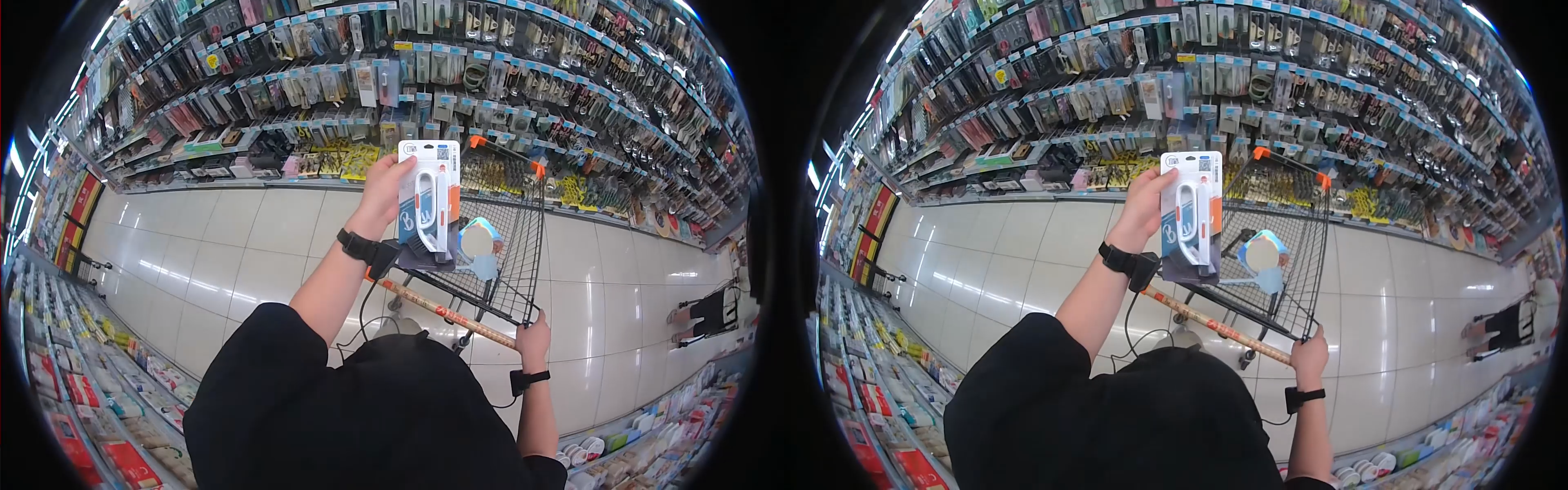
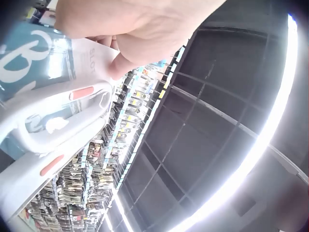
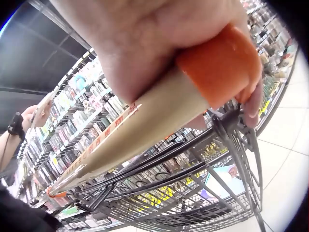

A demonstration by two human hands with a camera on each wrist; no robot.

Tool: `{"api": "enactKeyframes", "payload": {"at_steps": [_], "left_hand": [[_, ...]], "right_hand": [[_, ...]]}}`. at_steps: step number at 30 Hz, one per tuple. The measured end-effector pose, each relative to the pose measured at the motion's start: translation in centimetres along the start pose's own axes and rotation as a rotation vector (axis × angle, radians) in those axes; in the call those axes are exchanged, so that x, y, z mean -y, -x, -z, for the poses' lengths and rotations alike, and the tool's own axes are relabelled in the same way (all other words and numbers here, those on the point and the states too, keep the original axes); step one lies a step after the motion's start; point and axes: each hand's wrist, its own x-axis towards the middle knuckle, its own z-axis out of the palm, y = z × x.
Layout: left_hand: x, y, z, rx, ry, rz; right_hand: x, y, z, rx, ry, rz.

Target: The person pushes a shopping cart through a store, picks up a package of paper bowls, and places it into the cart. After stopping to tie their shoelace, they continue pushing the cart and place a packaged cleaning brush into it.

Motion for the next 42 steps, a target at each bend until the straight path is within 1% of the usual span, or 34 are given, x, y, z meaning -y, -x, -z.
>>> {"api": "enactKeyframes", "payload": {"at_steps": [5,7,8,10,11,12,14,15,16,18,20,22,23,24,25,26,29,30,32,33,34,36,37,38,41,42], "left_hand": [[1.5,0.4,0.1,-0.019,-0.012,0.038],[2.5,1.0,0.8,0.036,0.083,0.167],[3.0,1.2,1.5,0.027,0.082,0.164],[4.3,1.7,2.8,0.065,0.22,0.276],[4.5,2.2,3.0,0.003,0.189,0.284],[4.6,2.8,3.2,-0.006,0.188,0.29],[4.7,3.9,3.9,-0.01,0.327,0.386],[4.6,4.8,3.0,-0.08,0.367,0.402],[5.7,5.1,3.9,-0.09,0.37,0.403],[8.2,5.5,6.3,0.144,0.686,0.556],[9.0,6.4,6.6,0.133,0.692,0.598],[9.3,7.8,5.9,0.055,0.543,0.636],[9.4,8.5,5.5,0.047,0.547,0.659],[9.2,8.9,5.1,0.088,0.519,0.681],[9.0,9.4,4.8,0.126,0.494,0.704],[9.1,10.2,4.6,0.11,0.504,0.739],[8.1,11.6,3.7,0.177,0.344,0.76],[8.2,12.1,3.7,0.169,0.351,0.785],[8.5,13.2,3.7,0.247,0.51,0.885],[8.5,13.9,3.6,0.264,0.46,0.928],[8.7,14.4,3.3,0.268,0.458,0.946],[8.6,16.3,2.4,0.399,0.169,0.776],[8.1,17.0,1.8,0.35,0.056,0.759],[8.2,17.3,1.7,0.356,0.056,0.772],[8.0,17.6,1.2,0.304,0.0,0.626],[7.8,17.3,1.2,0.304,0.0,0.62]], "right_hand": [[0.9,0.0,0.3,0.019,0.003,0.017],[1.2,-0.2,0.2,0.041,-0.017,0.007],[1.2,-0.3,0.1,0.047,-0.016,0.014],[1.2,-0.3,-0.1,0.017,0.025,0.045],[1.4,-0.3,0.0,0.027,0.027,0.044],[1.8,-0.3,0.3,0.039,0.016,0.044],[2.0,-0.1,0.6,0.061,0.011,0.046],[2.0,-0.1,0.5,0.07,0.014,0.051],[2.0,-0.1,0.5,0.083,0.018,0.055],[2.1,0.0,0.5,0.098,0.025,0.06],[2.1,-0.2,0.5,0.107,0.032,0.058],[1.7,-0.3,0.2,0.115,0.028,0.085],[1.8,-0.2,0.2,0.121,0.032,0.086],[2.0,-0.4,0.2,0.131,0.04,0.063],[2.0,-0.5,0.1,0.107,0.036,0.097],[1.8,-0.1,0.0,0.093,0.037,0.129],[2.4,0.0,0.1,0.112,0.031,0.116],[2.8,0.1,0.3,0.128,0.041,0.096],[3.5,0.5,0.8,0.113,0.039,0.157],[3.5,0.8,0.7,0.124,0.042,0.133],[3.6,0.6,0.7,0.123,0.01,0.15],[4.0,0.5,0.7,0.123,-0.019,0.149],[4.3,0.5,0.6,0.123,-0.014,0.162],[4.5,0.6,0.6,0.126,-0.01,0.175],[5.0,0.9,0.6,0.143,-0.01,0.156],[5.4,0.7,0.6,0.155,-0.008,0.152]]}}
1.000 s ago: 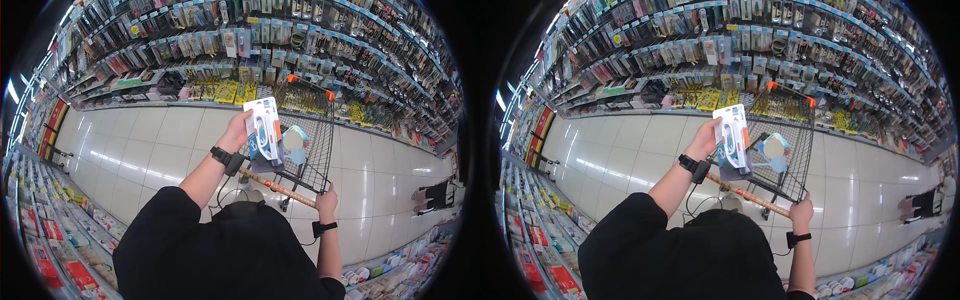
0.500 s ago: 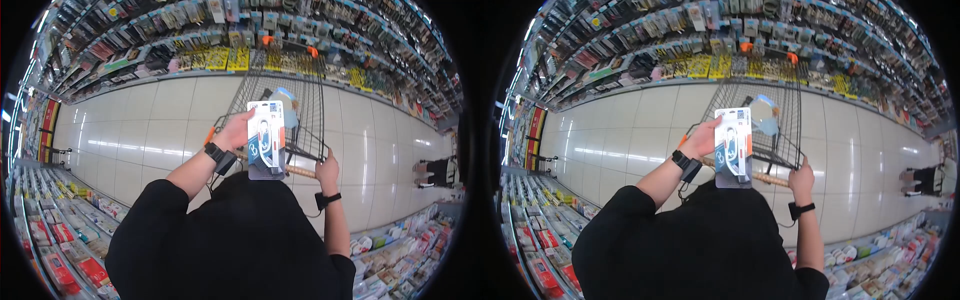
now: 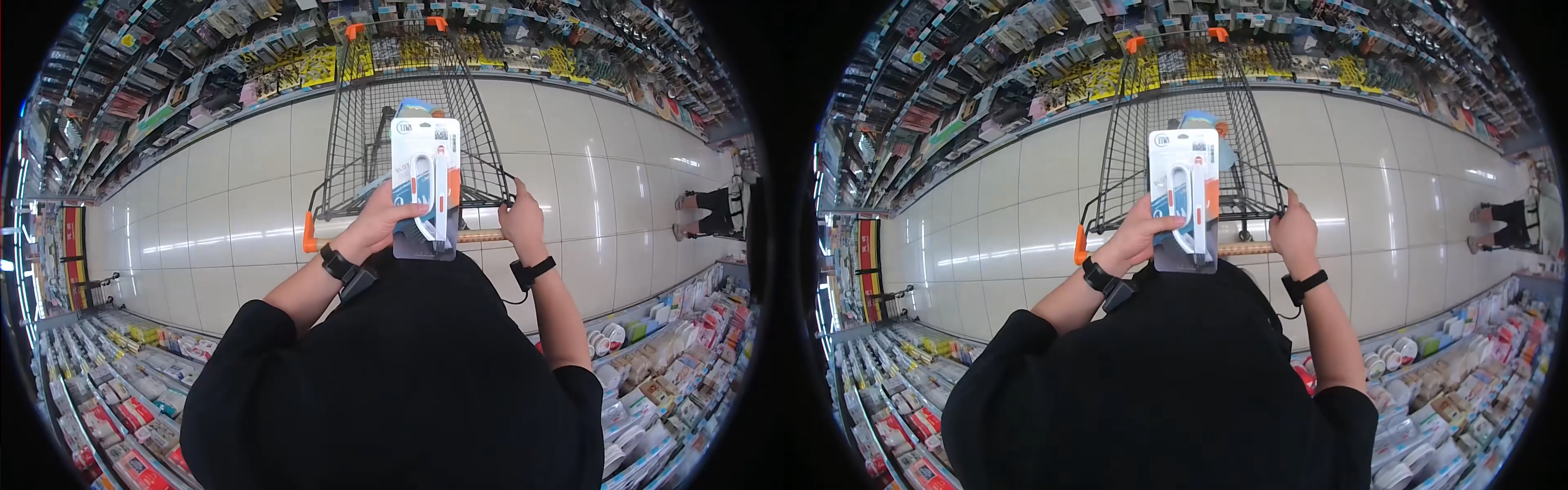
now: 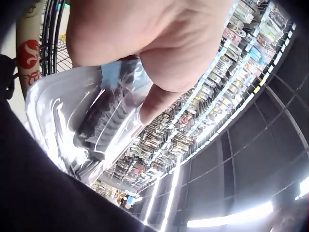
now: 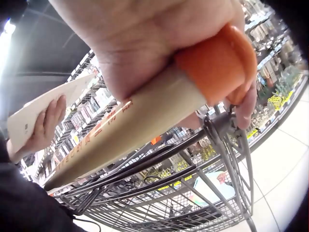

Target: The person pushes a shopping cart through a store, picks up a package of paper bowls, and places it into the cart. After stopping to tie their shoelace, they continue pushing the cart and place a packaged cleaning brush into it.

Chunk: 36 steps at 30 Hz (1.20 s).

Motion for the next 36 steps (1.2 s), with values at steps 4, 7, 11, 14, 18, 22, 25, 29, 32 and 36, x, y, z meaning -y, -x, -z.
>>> {"api": "enactKeyframes", "payload": {"at_steps": [4,7,11,14,18,22,25,29,32,36], "left_hand": [[-0.8,-0.6,0.4,-0.098,-0.172,-0.195],[-1.8,-0.6,0.7,-0.188,-0.287,-0.27],[-2.5,0.0,0.3,-0.196,-0.276,-0.334],[-2.6,0.7,-1.0,-0.196,-0.251,-0.365],[-2.2,0.7,-0.8,-0.213,-0.245,-0.447],[-0.9,0.4,-1.3,-0.249,-0.262,-0.505],[0.6,0.1,2.8,-0.44,-0.489,-0.509],[0.4,4.0,7.3,-0.585,-0.491,-0.529],[-1.1,9.5,11.7,-0.866,-0.845,-0.533],[-2.3,12.5,16.9,-1.046,-1.008,-0.626]], "right_hand": [[0.8,0.0,-0.1,0.007,0.023,0.021],[1.4,0.0,-0.4,0.017,0.042,0.035],[0.9,-0.1,-1.5,0.017,0.076,0.072],[0.7,0.0,-1.5,0.023,0.078,0.098],[0.7,-0.3,-2.6,0.023,0.078,0.154],[-0.7,-0.5,-3.7,0.002,0.08,0.228],[-0.6,-0.7,-4.7,0.058,0.058,0.271],[1.9,-0.5,-7.2,0.114,0.001,0.254],[6.6,0.4,-7.5,0.156,-0.033,0.306],[10.5,-0.7,-8.1,0.158,-0.014,0.335]]}}
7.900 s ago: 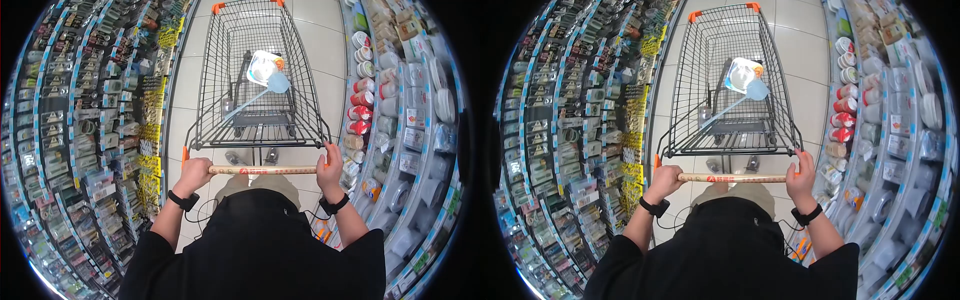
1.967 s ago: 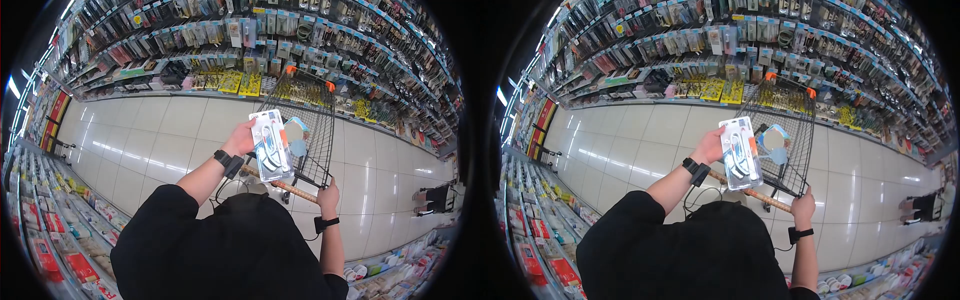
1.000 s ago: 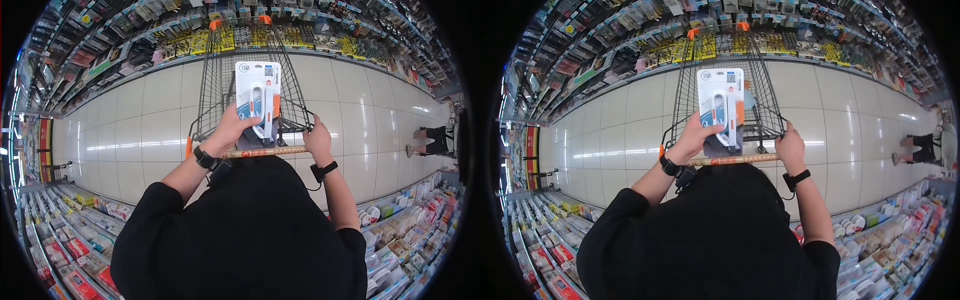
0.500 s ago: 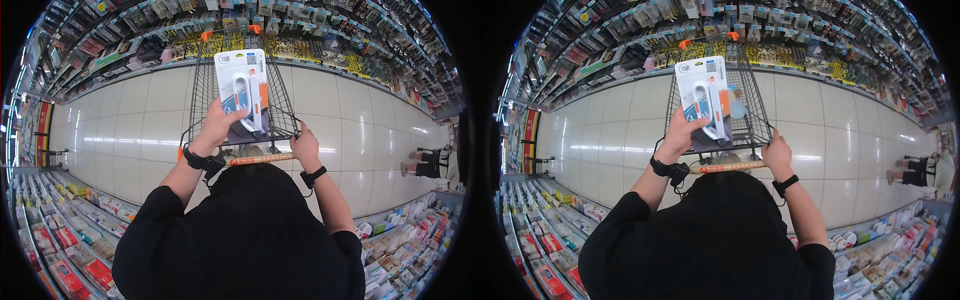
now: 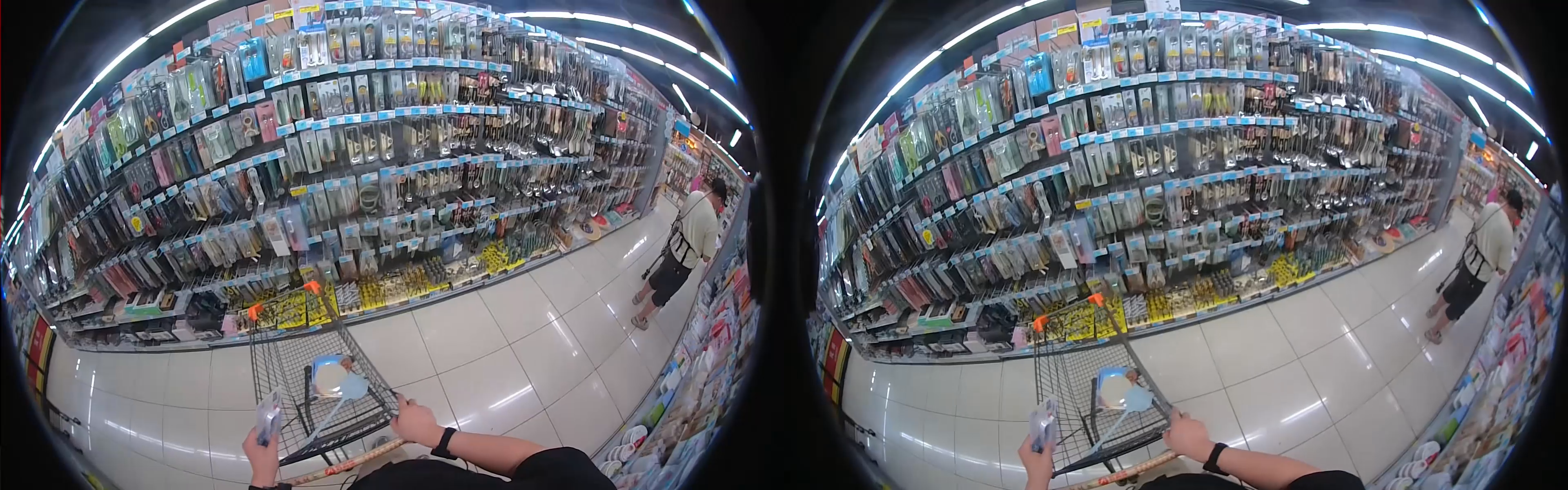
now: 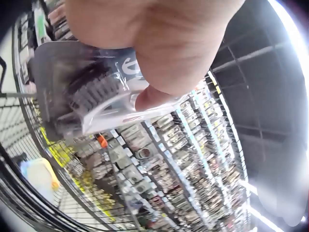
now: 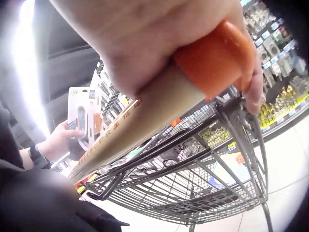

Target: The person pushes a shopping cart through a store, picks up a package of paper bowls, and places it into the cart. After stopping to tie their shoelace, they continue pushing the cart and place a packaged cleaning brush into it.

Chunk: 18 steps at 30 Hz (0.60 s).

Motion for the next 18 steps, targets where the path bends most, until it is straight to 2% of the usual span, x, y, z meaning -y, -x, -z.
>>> {"api": "enactKeyframes", "payload": {"at_steps": [1,2,4,5,7,10,11,13,18], "left_hand": [[0.8,0.4,0.6,-0.005,-0.158,0.004],[1.8,0.8,0.7,-0.005,-0.151,0.011],[3.5,1.4,0.7,-0.102,-0.376,-0.342],[5.1,1.4,1.1,-0.106,-0.373,-0.337],[8.2,1.7,2.0,0.082,-0.472,-0.252],[9.6,3.3,2.5,0.133,-0.553,-0.235],[8.2,3.4,2.4,0.131,-0.557,-0.225],[3.9,3.3,2.0,-0.004,-0.588,-0.462],[5.3,2.9,2.9,-0.019,-0.617,-0.397]], "right_hand": [[0.4,-0.2,0.0,0.003,0.008,-0.002],[0.8,-0.5,-0.2,0.012,0.005,0.014],[1.6,-1.3,-0.4,0.02,0.007,0.035],[1.9,-1.6,-0.6,0.027,0.006,0.052],[2.4,-2.1,-0.9,0.028,-0.001,0.097],[3.4,-3.0,-1.2,0.054,0.011,0.12],[3.7,-3.4,-1.4,0.063,0.012,0.124],[4.3,-4.2,-1.9,0.019,-0.008,0.154],[6.4,-6.1,-2.2,0.043,-0.02,0.169]]}}
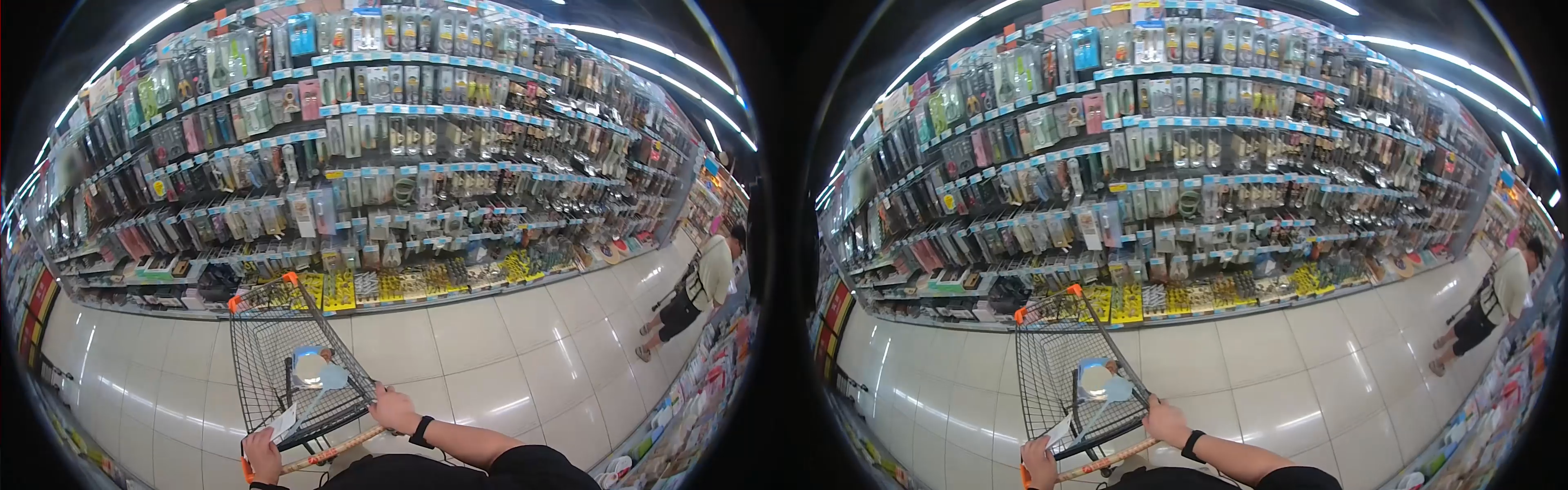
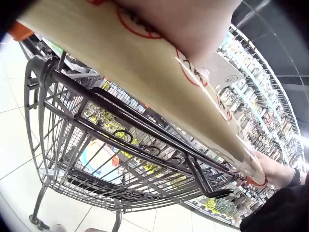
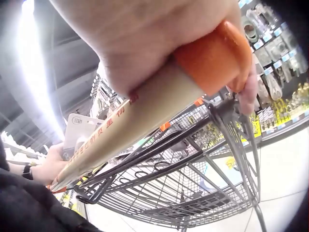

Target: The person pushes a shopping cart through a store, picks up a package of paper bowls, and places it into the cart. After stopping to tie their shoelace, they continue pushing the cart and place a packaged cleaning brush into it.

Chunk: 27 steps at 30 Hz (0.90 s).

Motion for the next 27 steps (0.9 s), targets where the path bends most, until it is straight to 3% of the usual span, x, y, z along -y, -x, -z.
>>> {"api": "enactKeyframes", "payload": {"at_steps": [9,14,27], "left_hand": [[1.6,2.8,-0.4,-0.073,0.012,0.108],[4.4,2.0,1.2,-0.147,-0.062,0.204],[12.0,2.2,1.7,-0.093,-0.08,0.468]], "right_hand": [[1.4,-2.5,-0.8,0.098,0.121,0.046],[5.1,-5.4,-2.4,0.117,0.182,0.124],[12.1,-10.4,-5.1,0.146,0.148,0.178]]}}
